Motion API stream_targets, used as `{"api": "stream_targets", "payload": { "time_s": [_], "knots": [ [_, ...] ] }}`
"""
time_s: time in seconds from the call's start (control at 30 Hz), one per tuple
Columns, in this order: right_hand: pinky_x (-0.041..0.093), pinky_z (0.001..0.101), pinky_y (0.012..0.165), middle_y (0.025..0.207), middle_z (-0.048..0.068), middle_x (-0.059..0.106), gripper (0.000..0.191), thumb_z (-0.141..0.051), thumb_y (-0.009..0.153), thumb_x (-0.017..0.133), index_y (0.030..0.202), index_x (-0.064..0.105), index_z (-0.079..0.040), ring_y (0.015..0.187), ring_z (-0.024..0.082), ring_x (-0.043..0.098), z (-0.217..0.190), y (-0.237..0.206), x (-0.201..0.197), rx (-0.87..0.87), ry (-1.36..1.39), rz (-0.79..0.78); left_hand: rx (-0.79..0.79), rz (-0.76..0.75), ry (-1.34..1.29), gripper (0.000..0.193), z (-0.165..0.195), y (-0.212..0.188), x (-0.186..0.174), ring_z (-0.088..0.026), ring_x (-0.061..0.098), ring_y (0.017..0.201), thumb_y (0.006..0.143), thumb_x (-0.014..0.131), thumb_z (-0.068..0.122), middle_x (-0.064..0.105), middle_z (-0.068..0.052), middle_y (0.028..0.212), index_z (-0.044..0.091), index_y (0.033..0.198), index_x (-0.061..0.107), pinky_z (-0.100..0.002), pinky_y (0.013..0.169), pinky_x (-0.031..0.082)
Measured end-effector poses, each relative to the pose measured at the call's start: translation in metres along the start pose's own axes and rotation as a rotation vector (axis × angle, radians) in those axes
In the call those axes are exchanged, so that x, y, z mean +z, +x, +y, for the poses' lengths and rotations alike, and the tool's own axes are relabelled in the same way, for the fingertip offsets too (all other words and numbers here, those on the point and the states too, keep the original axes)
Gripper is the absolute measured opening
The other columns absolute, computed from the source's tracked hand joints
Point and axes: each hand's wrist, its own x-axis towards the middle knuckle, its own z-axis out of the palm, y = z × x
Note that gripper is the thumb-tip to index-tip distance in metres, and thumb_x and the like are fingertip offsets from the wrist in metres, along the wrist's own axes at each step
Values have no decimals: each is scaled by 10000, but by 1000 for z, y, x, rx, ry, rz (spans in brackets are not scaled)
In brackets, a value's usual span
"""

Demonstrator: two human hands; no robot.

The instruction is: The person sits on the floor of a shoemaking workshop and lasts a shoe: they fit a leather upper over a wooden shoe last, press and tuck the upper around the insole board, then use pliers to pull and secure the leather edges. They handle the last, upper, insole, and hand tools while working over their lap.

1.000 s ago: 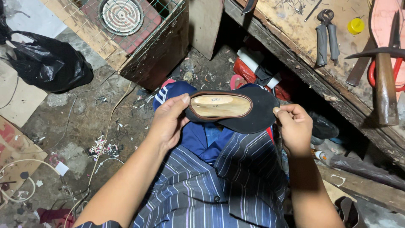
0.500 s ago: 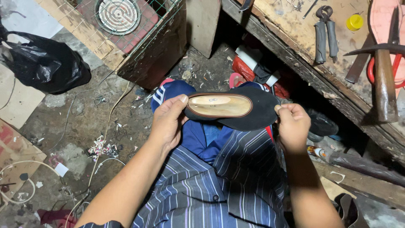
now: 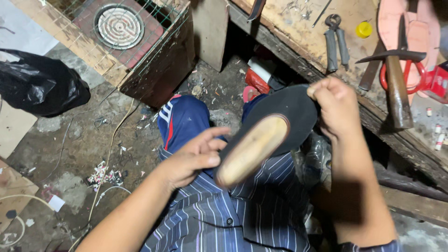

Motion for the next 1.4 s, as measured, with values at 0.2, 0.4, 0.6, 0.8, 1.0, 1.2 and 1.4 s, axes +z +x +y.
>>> {"api": "stream_targets", "payload": {
  "time_s": [0.2,0.4,0.6,0.8,1.0,1.2,1.4],
  "knots": [
    [545,255,841,989,47,720,42,-27,925,640,956,662,-12,893,106,654,-89,-13,52,-175,-163,-314,91,46,173,576,34,26,62,-156,640,1121,937,728,328,685,-97,1233,-47,1346,576,-332,1001,521],
    [551,268,812,966,44,710,88,-68,944,691,1006,664,-12,875,102,651,-142,-32,101,-285,-229,-444,377,219,583,422,93,45,95,-91,668,907,825,830,222,716,-44,1008,-14,1130,658,-272,813,568],
    [531,257,923,1097,23,700,242,-41,891,708,1129,704,3,1024,94,660,-160,-57,111,-440,-229,-440,392,308,626,336,111,31,108,-68,678,776,829,815,214,736,-27,887,-24,1032,694,-238,688,573],
    [560,254,848,1029,70,758,130,-57,965,741,1076,771,5,930,121,700,-144,-69,128,-471,-215,-246,387,314,583,273,106,28,104,-63,680,752,880,762,195,737,-35,869,-24,1027,692,-232,663,569],
    [558,241,894,1199,68,717,307,-122,1004,685,1283,659,3,1048,94,674,-113,-45,139,-285,-80,-273,413,450,415,226,97,39,76,-98,672,723,895,744,155,728,-57,868,-25,1016,679,-263,646,564],
    [544,310,761,1143,112,660,381,-202,1058,580,1368,571,19,953,164,638,-49,-83,149,174,225,-418,434,663,-95,230,112,39,-10,-260,740,742,903,671,126,747,-163,906,-75,1012,690,-401,681,626],
    [626,374,725,894,171,731,335,-218,1055,516,1184,580,84,759,239,735,-19,-137,156,413,461,-497,431,794,-277,243,106,33,-65,-314,752,793,900,666,108,745,-206,951,-104,1018,677,-464,726,641]
  ]
}}
